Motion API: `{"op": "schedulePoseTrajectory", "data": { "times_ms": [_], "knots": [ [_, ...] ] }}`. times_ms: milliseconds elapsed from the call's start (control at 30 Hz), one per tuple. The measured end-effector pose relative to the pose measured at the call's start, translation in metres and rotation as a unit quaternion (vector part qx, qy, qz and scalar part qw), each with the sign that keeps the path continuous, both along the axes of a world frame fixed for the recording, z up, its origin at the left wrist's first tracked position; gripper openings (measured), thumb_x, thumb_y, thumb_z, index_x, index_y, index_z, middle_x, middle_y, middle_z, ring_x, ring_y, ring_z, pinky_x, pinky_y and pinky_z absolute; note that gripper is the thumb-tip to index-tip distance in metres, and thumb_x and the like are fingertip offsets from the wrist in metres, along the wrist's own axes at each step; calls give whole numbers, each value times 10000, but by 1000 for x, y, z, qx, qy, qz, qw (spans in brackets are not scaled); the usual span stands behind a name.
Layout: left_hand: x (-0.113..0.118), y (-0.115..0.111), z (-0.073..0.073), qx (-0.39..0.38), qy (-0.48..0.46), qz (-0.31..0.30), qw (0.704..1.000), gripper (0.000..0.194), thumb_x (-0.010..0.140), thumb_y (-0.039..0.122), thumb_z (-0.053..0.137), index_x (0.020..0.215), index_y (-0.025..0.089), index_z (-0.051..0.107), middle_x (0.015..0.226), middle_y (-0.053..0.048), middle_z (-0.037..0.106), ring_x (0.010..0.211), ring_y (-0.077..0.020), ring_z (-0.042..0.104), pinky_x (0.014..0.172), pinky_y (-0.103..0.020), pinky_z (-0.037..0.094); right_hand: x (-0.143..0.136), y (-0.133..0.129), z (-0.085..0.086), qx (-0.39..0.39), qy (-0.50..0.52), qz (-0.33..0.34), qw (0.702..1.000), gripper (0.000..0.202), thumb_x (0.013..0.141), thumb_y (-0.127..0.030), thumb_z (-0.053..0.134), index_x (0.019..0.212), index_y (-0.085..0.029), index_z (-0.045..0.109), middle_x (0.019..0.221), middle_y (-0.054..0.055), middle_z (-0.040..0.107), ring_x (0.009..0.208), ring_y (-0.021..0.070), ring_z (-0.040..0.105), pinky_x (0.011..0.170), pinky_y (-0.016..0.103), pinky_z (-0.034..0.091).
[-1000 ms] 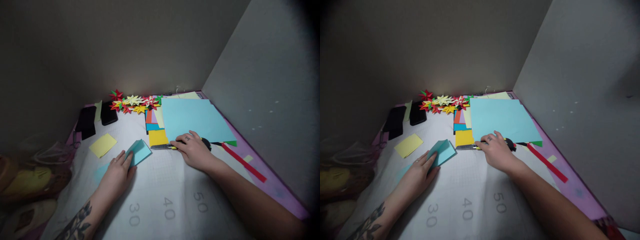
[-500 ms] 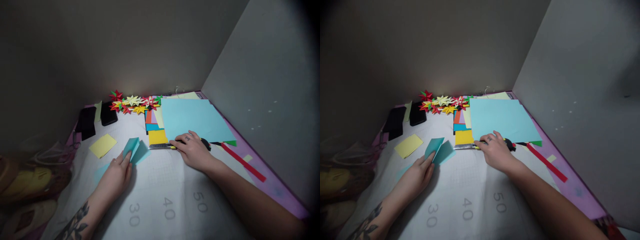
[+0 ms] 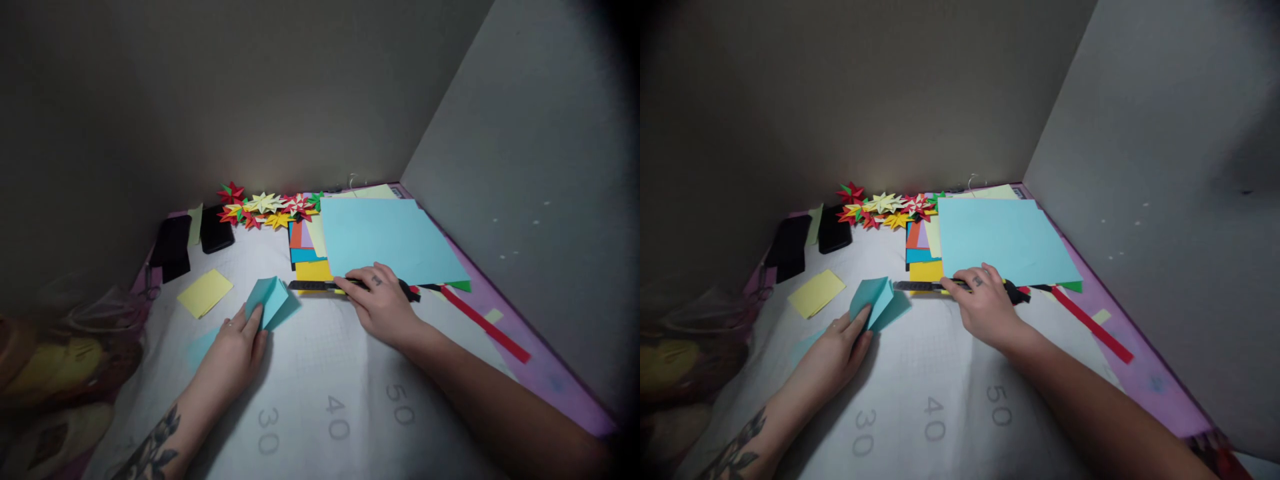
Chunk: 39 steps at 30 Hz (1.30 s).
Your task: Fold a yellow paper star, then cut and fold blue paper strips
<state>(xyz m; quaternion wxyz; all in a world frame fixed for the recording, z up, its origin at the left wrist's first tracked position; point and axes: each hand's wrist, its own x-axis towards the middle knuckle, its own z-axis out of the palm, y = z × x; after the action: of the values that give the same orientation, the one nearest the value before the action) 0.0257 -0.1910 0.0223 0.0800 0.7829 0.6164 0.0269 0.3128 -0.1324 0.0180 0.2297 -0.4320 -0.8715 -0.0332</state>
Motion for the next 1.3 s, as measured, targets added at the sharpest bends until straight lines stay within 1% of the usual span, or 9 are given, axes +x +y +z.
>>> {"op": "schedulePoseTrajectory", "data": {
  "times_ms": [200,433,700,800,900,1000,1100,1167,1300],
  "knots": [
    [2,0,3,-25,30,0,999,498,905,279,309,1321,37,437,1057,-202,621,1022,-298,584,811,-429,497,-1,0,0,-3,-1,0,1000,464,787,-68,491,1199,-261,579,1039,83,602,965,226,507,979,476,272],
    [0,-1,-2,8,0,-10,1000,479,900,294,325,1285,52,472,1092,-216,621,1059,-329,569,816,-494,495,-1,0,1,-22,-24,-6,999,448,791,-70,477,1185,-251,587,1047,84,604,971,226,503,991,481,251],
    [1,-1,-3,15,0,-8,1000,446,887,279,368,1276,96,486,1142,-195,610,1113,-320,549,872,-497,481,-1,1,0,-22,-28,-16,999,472,783,-60,477,1198,-258,583,1043,84,608,969,232,501,992,483,249],
    [1,-1,-3,9,4,-6,1000,454,892,281,369,1284,80,479,1180,-207,593,1154,-329,523,893,-502,473,-2,0,1,-26,-39,-16,999,470,781,-52,466,1184,-260,590,1045,79,612,970,231,499,992,484,247],
    [0,-1,-3,4,6,-9,1000,446,900,287,373,1283,93,491,1263,-205,547,1215,-340,472,927,-520,450,-3,0,3,-33,-49,-17,998,467,773,-45,464,1173,-247,597,1050,84,614,971,235,499,989,495,246],
    [0,-2,-3,-14,11,-42,999,444,893,307,416,1327,226,467,1386,-147,451,1278,-367,391,928,-571,423,-3,1,2,-46,-67,-8,997,478,765,-34,465,1168,-257,596,1065,78,612,987,230,495,1004,510,219],
    [2,-4,-2,-46,33,-68,996,563,850,359,515,1391,325,362,1486,-133,288,1316,-434,284,900,-634,394,-2,3,-3,-57,-89,6,994,498,756,-15,464,1163,-270,595,1067,69,613,1005,222,492,1020,526,176],
    [5,-6,-3,-61,44,-68,995,662,823,418,550,1424,310,295,1503,-148,229,1327,-463,221,899,-665,365,-1,4,-6,-63,-99,16,993,502,755,-11,463,1164,-271,594,1066,68,615,1004,219,496,1023,538,161],
    [11,-7,-3,-87,64,-57,993,731,819,476,530,1447,223,253,1496,-157,235,1345,-466,134,935,-693,302,-4,8,-9,-78,-109,23,991,510,757,-8,459,1172,-273,592,1083,73,618,1002,218,505,1017,555,161]
  ]
}}
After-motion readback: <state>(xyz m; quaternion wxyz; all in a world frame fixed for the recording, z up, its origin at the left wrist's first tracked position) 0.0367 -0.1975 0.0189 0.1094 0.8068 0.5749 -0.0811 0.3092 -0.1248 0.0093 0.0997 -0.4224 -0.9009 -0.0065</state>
